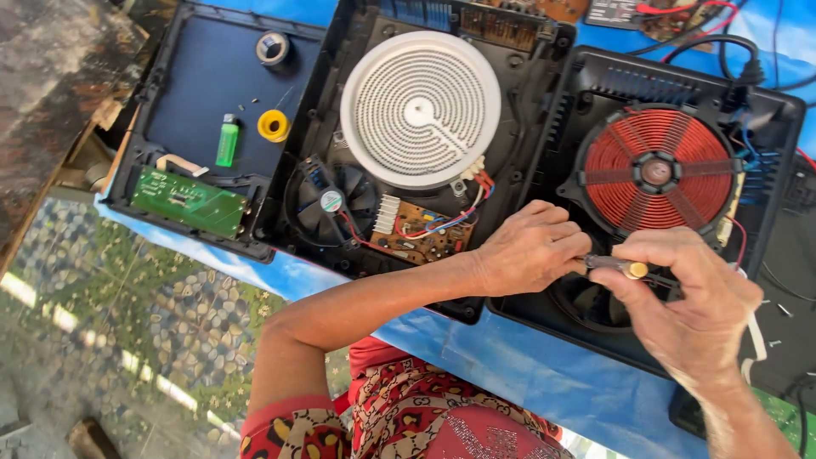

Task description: Repairing an induction cooker by connecting internal wiring and fastening components with a screwdriver.

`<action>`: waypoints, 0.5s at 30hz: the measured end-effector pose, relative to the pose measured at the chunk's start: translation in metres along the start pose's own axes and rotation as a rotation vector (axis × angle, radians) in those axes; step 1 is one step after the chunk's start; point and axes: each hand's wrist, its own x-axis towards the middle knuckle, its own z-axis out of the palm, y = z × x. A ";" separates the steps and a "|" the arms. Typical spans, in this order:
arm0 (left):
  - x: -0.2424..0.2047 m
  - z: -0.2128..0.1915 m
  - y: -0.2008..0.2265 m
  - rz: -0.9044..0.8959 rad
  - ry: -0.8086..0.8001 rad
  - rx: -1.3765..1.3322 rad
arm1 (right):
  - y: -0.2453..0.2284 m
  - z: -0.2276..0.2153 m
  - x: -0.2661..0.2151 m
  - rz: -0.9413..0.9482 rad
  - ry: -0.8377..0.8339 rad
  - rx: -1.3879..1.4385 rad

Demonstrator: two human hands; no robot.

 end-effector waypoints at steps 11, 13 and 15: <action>-0.003 0.012 -0.006 -0.028 -0.071 -0.047 | 0.000 -0.003 -0.002 0.078 -0.129 0.047; -0.004 0.013 -0.006 -0.041 -0.081 -0.036 | 0.012 0.005 -0.010 0.069 -0.061 0.155; -0.004 0.014 -0.006 -0.057 -0.053 -0.026 | 0.020 0.010 -0.017 -0.026 0.047 -0.040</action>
